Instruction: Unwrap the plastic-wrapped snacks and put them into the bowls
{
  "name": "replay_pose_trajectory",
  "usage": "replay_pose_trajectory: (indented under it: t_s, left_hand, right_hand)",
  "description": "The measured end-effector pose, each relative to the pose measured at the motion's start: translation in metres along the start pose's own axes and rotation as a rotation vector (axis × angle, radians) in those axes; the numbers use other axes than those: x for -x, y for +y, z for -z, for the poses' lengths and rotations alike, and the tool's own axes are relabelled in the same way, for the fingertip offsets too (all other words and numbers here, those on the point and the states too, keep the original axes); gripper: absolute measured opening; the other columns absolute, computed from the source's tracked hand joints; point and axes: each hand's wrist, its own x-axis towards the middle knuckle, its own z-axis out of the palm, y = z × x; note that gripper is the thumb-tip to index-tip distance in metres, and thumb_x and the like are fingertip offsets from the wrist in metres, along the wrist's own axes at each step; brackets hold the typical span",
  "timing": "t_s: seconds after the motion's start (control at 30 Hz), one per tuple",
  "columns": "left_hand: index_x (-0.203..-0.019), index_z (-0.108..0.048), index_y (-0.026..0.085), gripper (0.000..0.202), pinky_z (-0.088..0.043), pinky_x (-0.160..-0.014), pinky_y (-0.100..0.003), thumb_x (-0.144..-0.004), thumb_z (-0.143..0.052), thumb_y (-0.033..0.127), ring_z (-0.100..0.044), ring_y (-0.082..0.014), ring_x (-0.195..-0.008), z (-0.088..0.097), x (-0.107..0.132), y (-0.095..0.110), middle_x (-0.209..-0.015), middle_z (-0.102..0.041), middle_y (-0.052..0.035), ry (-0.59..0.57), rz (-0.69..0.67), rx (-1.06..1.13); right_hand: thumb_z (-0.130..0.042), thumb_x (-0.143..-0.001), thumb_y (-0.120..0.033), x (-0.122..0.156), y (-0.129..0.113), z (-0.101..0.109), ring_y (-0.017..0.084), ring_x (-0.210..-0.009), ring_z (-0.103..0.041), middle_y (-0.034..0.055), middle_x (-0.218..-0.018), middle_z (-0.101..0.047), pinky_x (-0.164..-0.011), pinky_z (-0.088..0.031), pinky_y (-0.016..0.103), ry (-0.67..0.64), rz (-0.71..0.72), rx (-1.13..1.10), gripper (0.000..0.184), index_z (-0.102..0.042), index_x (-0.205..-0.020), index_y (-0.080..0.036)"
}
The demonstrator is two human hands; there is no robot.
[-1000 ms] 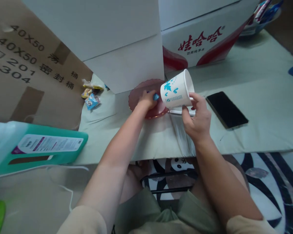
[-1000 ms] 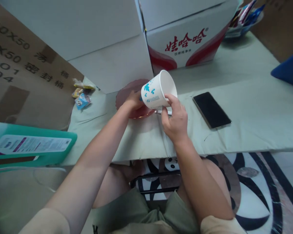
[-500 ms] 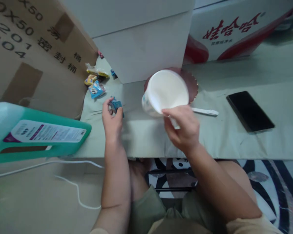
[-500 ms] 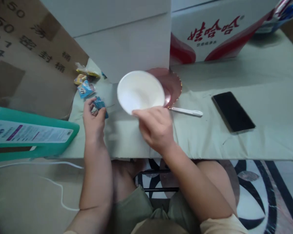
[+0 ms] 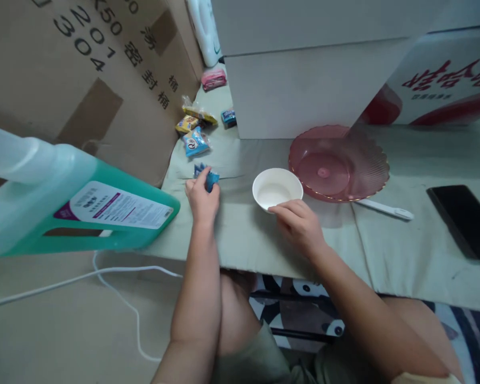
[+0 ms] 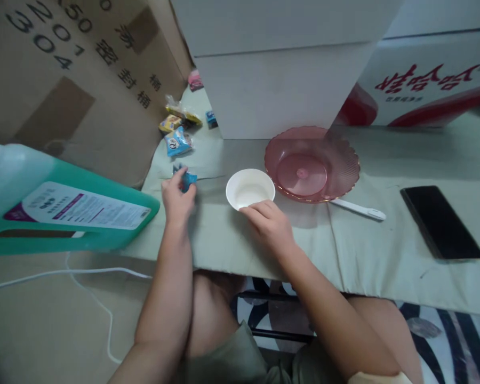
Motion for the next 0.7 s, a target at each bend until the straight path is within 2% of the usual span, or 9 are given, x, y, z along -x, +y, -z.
replay_pose_trajectory:
  t_s: [0.1, 0.17, 0.23, 0.3, 0.37, 0.47, 0.6, 0.7]
  left_hand:
    - [-0.120, -0.077, 0.021, 0.040, -0.046, -0.112, -0.044, -0.083, -0.061, 0.014, -0.059, -0.0292, -0.112, -0.008, -0.003, 0.001, -0.101, -0.060, -0.0115, -0.070, -0.028, 0.009]
    - [-0.106, -0.080, 0.020, 0.030, -0.042, -0.116, -0.045, -0.081, -0.065, 0.016, -0.057, -0.0317, -0.120, -0.013, -0.001, 0.004, -0.111, -0.060, -0.0136, -0.092, -0.017, -0.027]
    - [-0.107, -0.079, 0.022, 0.032, -0.037, -0.120, -0.047, -0.076, -0.072, 0.017, -0.052, -0.0350, -0.131, -0.016, 0.001, 0.005, -0.128, -0.057, -0.0149, -0.078, -0.007, -0.081]
    - [-0.124, -0.073, 0.024, 0.053, -0.032, -0.124, -0.049, -0.071, -0.076, 0.016, -0.045, -0.0374, -0.141, -0.020, 0.002, 0.003, -0.147, -0.050, -0.0149, -0.060, -0.023, -0.107]
    - [-0.137, -0.064, 0.022, 0.066, -0.028, -0.126, -0.051, -0.072, -0.075, 0.014, -0.039, -0.0378, -0.148, -0.023, -0.001, -0.002, -0.156, -0.046, -0.0163, -0.067, -0.055, -0.099]
    - [-0.134, -0.065, 0.015, 0.056, -0.027, -0.128, -0.049, -0.079, -0.065, 0.009, -0.043, -0.0354, -0.147, -0.029, -0.009, -0.011, -0.150, -0.055, -0.0198, -0.056, -0.088, -0.030]
    - [-0.132, -0.064, 0.015, 0.047, -0.037, -0.123, -0.043, -0.086, -0.054, 0.008, -0.057, -0.0280, -0.136, -0.033, -0.016, -0.009, -0.138, -0.065, -0.0152, 0.132, -0.030, 0.227]
    - [-0.134, -0.059, 0.017, 0.044, -0.040, -0.120, -0.038, -0.092, -0.052, 0.012, -0.060, -0.0227, -0.131, -0.029, -0.010, 0.003, -0.136, -0.065, -0.0110, 0.254, 0.015, 0.433]
  right_hand:
    - [-0.051, -0.093, -0.001, 0.001, 0.006, -0.007, 0.022, -0.103, -0.071, 0.0065, -0.101, -0.077, -0.087, -0.060, 0.037, 0.016, -0.011, 0.005, 0.038, -0.072, -0.115, -0.025]
    - [-0.050, -0.092, 0.000, 0.002, 0.007, -0.009, 0.027, -0.126, -0.065, 0.0090, -0.120, -0.075, -0.100, -0.058, 0.044, 0.019, 0.001, 0.021, 0.044, -0.068, -0.124, -0.024]
    - [-0.051, -0.091, -0.002, 0.003, 0.003, -0.005, 0.030, -0.137, -0.059, 0.0110, -0.132, -0.071, -0.104, -0.057, 0.049, 0.016, 0.013, 0.018, 0.046, -0.064, -0.129, -0.024]
    - [-0.054, -0.091, -0.005, 0.003, -0.002, 0.007, 0.029, -0.130, -0.064, 0.0118, -0.131, -0.070, -0.100, -0.059, 0.048, 0.030, 0.015, -0.004, 0.043, -0.064, -0.127, -0.025]
    - [-0.057, -0.089, -0.006, 0.003, -0.006, 0.024, 0.026, -0.113, -0.070, 0.0108, -0.119, -0.073, -0.093, -0.060, 0.044, 0.071, -0.012, -0.013, 0.038, -0.066, -0.120, -0.025]
    - [-0.061, -0.086, -0.007, 0.007, 0.000, 0.054, 0.022, -0.092, -0.071, 0.0070, -0.101, -0.073, -0.082, -0.059, 0.039, 0.193, -0.087, 0.042, 0.028, -0.067, -0.107, -0.024]
    - [-0.057, -0.085, -0.011, 0.026, 0.029, 0.086, 0.021, -0.083, -0.068, 0.0045, -0.089, -0.070, -0.076, -0.056, 0.038, 0.377, -0.235, 0.163, 0.019, -0.066, -0.096, -0.023]
    - [-0.056, -0.081, -0.014, 0.046, 0.053, 0.100, 0.021, -0.078, -0.066, 0.0045, -0.086, -0.069, -0.071, -0.054, 0.037, 0.431, -0.380, 0.267, 0.018, -0.064, -0.095, -0.022]
